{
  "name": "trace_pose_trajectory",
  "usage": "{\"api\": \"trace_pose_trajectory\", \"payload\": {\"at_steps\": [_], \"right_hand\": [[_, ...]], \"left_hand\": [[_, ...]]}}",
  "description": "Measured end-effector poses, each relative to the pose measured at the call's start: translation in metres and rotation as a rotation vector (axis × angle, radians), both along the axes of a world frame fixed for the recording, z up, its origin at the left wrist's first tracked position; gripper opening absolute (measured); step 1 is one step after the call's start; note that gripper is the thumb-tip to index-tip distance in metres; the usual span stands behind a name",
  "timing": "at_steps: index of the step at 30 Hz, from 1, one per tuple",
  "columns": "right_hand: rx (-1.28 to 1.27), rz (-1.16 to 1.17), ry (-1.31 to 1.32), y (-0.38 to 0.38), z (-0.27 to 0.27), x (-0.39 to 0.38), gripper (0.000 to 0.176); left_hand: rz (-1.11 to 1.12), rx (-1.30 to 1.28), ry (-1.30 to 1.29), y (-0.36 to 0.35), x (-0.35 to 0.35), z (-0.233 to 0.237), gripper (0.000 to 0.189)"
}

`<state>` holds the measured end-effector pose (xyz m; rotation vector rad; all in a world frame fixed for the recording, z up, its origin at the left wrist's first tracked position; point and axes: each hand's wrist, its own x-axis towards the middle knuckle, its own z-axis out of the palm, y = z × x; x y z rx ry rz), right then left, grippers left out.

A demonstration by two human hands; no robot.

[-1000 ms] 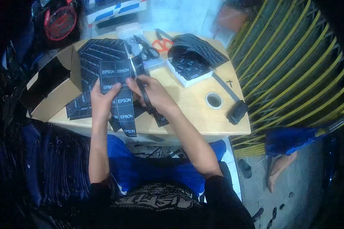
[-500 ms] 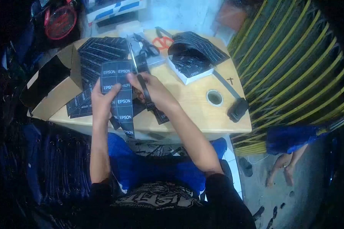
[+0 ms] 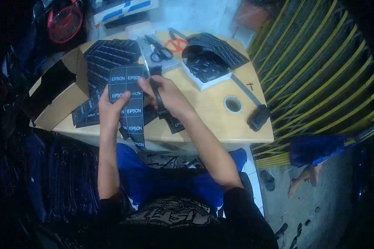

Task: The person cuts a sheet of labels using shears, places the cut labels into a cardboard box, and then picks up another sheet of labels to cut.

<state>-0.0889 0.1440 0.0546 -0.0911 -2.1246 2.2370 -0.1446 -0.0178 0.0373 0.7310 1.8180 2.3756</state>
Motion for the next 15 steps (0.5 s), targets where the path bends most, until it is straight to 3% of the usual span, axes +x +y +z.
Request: {"api": "trace_pose_trajectory", "payload": {"at_steps": [6, 11, 15], "right_hand": [[0.022, -0.077, 0.1, 0.005, 0.013, 0.012, 0.05], [0.018, -0.24, 0.13, 0.029, 0.029, 0.038, 0.047], [0.1, -0.198, 0.174, 0.018, 0.022, 0.055, 0.039]], "left_hand": [[0.108, 0.128, -0.112, -0.006, -0.006, -0.001, 0.027], [0.137, 0.101, -0.152, -0.028, -0.005, 0.01, 0.029], [0.105, 0.097, -0.098, -0.024, 0.014, 0.023, 0.03]]}}
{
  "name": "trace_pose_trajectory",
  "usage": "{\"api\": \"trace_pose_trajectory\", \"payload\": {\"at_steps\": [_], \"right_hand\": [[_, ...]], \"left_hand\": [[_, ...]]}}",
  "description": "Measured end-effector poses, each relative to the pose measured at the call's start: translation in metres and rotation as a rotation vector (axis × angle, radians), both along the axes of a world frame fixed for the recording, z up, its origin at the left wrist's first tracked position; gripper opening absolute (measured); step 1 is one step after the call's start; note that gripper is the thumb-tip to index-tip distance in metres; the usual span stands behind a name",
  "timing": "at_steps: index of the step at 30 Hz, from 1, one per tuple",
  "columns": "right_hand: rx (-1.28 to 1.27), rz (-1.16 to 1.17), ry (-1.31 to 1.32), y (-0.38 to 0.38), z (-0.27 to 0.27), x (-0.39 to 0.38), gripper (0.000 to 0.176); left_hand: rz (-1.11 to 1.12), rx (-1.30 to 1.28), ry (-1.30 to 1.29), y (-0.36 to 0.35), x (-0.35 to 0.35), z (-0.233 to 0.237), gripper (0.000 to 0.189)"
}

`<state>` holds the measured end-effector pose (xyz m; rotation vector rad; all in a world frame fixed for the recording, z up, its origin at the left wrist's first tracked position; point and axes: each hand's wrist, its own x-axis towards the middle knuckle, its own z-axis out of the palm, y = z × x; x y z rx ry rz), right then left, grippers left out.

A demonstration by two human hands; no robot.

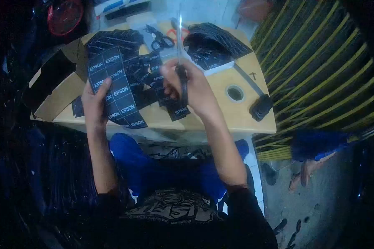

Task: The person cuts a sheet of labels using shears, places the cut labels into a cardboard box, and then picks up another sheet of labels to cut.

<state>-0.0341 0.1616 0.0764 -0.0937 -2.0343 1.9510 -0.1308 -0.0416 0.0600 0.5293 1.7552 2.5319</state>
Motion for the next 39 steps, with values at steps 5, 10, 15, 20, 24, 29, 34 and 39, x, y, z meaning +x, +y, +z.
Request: {"api": "trace_pose_trajectory", "payload": {"at_steps": [5, 10, 15, 20, 24, 29, 34, 39], "right_hand": [[-0.112, 0.122, -0.049, -0.034, -0.021, 0.014, 0.037], [-0.169, 0.064, -0.16, -0.051, -0.035, 0.03, 0.039], [-0.165, -0.024, -0.2, -0.054, -0.048, 0.045, 0.035], [-0.113, -0.192, -0.2, -0.06, -0.061, 0.061, 0.035], [-0.179, -0.181, -0.233, -0.064, -0.069, 0.065, 0.036], [-0.117, -0.164, -0.236, -0.069, -0.069, 0.066, 0.037], [-0.065, -0.232, -0.23, -0.065, -0.076, 0.071, 0.036], [-0.04, -0.233, -0.251, -0.059, -0.069, 0.077, 0.036]], "left_hand": [[-0.042, -0.007, -0.02, 0.01, 0.002, 0.001, 0.028], [-0.089, -0.039, -0.075, 0.011, 0.001, -0.014, 0.029], [-0.112, -0.123, -0.164, -0.003, 0.029, -0.037, 0.037], [-0.078, -0.379, -0.331, -0.028, 0.081, -0.046, 0.042], [-0.349, -0.467, -0.445, -0.032, 0.108, -0.066, 0.039], [-0.393, -0.096, -0.607, -0.017, 0.125, -0.083, 0.023], [-0.308, 0.044, -0.643, -0.009, 0.123, -0.076, 0.017], [-0.234, -0.126, -0.579, -0.006, 0.117, -0.082, 0.019]]}}
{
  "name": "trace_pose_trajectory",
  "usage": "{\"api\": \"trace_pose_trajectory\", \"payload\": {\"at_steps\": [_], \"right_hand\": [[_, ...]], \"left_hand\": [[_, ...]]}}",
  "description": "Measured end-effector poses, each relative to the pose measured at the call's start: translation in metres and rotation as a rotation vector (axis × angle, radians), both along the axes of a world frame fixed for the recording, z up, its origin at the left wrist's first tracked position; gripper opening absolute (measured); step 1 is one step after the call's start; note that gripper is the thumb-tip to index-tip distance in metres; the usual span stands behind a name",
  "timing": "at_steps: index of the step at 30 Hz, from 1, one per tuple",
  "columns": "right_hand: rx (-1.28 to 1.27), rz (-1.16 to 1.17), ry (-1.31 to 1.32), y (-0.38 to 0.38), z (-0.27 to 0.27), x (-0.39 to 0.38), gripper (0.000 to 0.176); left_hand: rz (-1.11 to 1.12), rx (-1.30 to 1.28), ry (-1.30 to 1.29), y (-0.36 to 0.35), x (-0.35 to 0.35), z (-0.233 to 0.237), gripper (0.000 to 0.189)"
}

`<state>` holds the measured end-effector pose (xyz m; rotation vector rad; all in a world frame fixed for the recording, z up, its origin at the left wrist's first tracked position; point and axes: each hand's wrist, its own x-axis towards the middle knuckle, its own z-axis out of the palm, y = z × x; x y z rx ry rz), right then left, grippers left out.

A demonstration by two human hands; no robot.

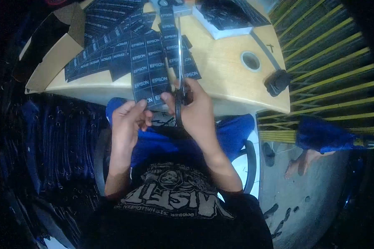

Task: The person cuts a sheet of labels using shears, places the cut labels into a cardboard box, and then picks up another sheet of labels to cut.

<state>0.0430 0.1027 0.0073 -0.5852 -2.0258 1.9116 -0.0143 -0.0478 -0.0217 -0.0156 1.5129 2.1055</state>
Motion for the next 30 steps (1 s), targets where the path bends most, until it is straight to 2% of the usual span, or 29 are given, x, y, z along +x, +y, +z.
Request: {"api": "trace_pose_trajectory", "payload": {"at_steps": [2, 4, 6, 8, 14, 17, 24, 25, 30], "right_hand": [[-0.017, -0.022, -0.071, 0.002, 0.005, 0.006, 0.036], [0.132, 0.071, 0.028, 0.008, -0.001, 0.02, 0.038], [0.025, 0.132, -0.01, 0.008, -0.011, 0.043, 0.041], [-0.172, 0.3, -0.047, 0.005, -0.023, 0.068, 0.045], [-0.171, 0.445, -0.314, -0.01, -0.035, 0.123, 0.044], [-0.185, 0.449, -0.224, -0.019, -0.046, 0.124, 0.043], [-0.042, 0.442, -0.26, -0.024, -0.029, 0.086, 0.043], [-0.137, 0.427, -0.273, -0.026, -0.029, 0.082, 0.042], [-0.088, 0.444, -0.234, -0.031, -0.032, 0.075, 0.042]], "left_hand": [[0.011, -0.028, 0.036, -0.002, -0.002, -0.001, 0.02], [0.02, -0.034, 0.012, -0.002, -0.004, -0.003, 0.021], [0.009, -0.008, -0.002, -0.002, -0.001, -0.004, 0.019], [0.002, 0.018, -0.019, -0.003, 0.0, -0.005, 0.017], [0.003, 0.041, -0.029, -0.001, 0.002, -0.008, 0.016], [0.006, 0.064, -0.02, 0.0, 0.003, -0.012, 0.014], [-0.074, 0.134, -0.071, 0.0, 0.006, -0.007, 0.012], [-0.072, 0.133, -0.074, 0.0, 0.006, -0.007, 0.012], [-0.061, 0.188, -0.111, -0.002, 0.009, -0.006, 0.014]]}}
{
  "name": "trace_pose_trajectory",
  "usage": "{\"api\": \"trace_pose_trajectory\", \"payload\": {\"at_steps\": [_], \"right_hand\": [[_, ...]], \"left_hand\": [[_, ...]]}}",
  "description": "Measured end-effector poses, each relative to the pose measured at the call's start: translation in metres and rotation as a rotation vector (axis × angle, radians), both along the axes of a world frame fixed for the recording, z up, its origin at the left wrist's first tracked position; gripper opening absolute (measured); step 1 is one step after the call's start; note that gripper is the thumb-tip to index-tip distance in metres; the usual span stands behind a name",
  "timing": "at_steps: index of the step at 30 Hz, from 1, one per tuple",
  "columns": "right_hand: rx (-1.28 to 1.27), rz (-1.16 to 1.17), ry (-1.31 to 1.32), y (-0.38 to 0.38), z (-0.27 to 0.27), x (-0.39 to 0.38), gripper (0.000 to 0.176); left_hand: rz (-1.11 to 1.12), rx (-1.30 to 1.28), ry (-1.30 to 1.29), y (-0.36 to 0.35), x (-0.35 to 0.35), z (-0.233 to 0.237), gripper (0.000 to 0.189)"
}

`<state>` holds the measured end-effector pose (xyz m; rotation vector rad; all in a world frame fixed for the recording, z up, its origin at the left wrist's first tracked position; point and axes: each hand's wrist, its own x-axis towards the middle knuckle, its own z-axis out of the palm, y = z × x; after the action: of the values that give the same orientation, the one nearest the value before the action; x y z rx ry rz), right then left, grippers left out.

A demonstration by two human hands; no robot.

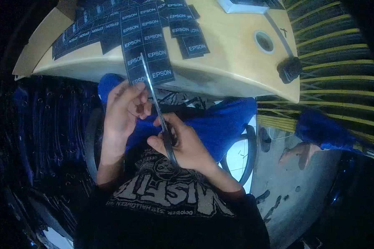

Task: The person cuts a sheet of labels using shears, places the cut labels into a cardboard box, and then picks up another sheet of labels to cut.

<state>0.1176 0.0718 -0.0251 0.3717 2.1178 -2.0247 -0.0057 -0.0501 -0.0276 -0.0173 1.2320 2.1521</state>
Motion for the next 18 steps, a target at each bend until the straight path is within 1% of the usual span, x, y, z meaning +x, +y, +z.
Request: {"api": "trace_pose_trajectory", "payload": {"at_steps": [6, 9, 12, 14, 18], "right_hand": [[-0.012, -0.017, 0.065, -0.0026, -0.0039, -0.0024, 0.041], [0.028, -0.023, 0.038, -0.0007, -0.0008, -0.0024, 0.04], [-0.029, -0.039, 0.014, -0.0002, -0.0008, -0.0051, 0.039], [0.017, -0.029, 0.066, 0.0005, -0.002, -0.0062, 0.039], [-0.01, -0.054, 0.071, -0.0016, -0.0055, -0.0072, 0.039]], "left_hand": [[-0.003, -0.076, 0.035, 0.0011, 0.0005, 0.0034, 0.012], [-0.017, -0.052, 0.016, 0.0011, -0.0001, 0.001, 0.012], [-0.03, -0.029, -0.018, 0.0022, 0.0003, 0.0019, 0.012], [-0.032, -0.024, -0.039, 0.0035, 0.0012, 0.0037, 0.012], [-0.037, -0.068, -0.026, 0.005, 0.0024, 0.0014, 0.013]]}}
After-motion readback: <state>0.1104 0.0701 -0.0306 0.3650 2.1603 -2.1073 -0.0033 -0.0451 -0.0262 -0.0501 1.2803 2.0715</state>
